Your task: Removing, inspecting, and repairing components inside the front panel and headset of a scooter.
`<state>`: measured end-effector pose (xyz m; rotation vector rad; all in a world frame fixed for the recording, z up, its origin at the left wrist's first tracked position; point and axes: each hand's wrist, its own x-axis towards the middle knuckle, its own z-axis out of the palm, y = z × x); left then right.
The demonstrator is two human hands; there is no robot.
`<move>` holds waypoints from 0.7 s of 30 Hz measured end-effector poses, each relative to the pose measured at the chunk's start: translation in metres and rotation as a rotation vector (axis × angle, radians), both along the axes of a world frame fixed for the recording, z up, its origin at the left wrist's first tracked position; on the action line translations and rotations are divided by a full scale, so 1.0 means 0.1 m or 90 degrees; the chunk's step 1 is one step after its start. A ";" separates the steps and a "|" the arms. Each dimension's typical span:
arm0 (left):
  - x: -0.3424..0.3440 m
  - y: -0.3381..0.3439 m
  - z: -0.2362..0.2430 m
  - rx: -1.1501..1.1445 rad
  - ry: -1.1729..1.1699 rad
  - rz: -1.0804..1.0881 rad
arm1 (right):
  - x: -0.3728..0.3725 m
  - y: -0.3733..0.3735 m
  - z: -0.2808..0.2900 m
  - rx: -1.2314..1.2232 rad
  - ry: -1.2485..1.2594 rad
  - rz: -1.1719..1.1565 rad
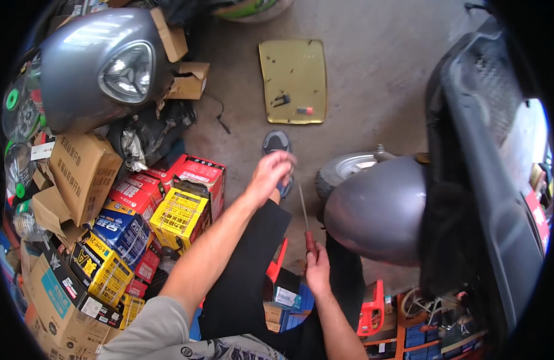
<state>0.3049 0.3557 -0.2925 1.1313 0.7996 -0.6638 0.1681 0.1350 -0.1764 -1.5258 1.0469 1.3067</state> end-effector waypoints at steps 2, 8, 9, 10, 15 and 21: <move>-0.11 0.01 0.59 -0.128 0.054 0.045 | 0.10 0.03 0.55 -0.015 -0.012 -0.005; -0.13 -0.04 2.12 -0.496 0.073 0.127 | 0.10 -0.05 1.85 -0.048 -0.017 0.044; -0.03 -0.04 2.37 -0.546 0.057 0.099 | 0.11 -0.06 2.04 -0.052 -0.026 0.045; 0.08 -0.05 2.62 -0.579 0.046 0.066 | 0.14 -0.06 2.23 -0.069 -0.054 0.031; 0.58 -0.06 3.63 -0.577 -0.006 -0.166 | 0.16 -0.06 2.87 -0.088 -0.092 -0.034; 0.66 -0.15 4.21 -0.459 -0.075 -0.311 | 0.02 -0.17 3.32 -0.055 -0.151 -0.119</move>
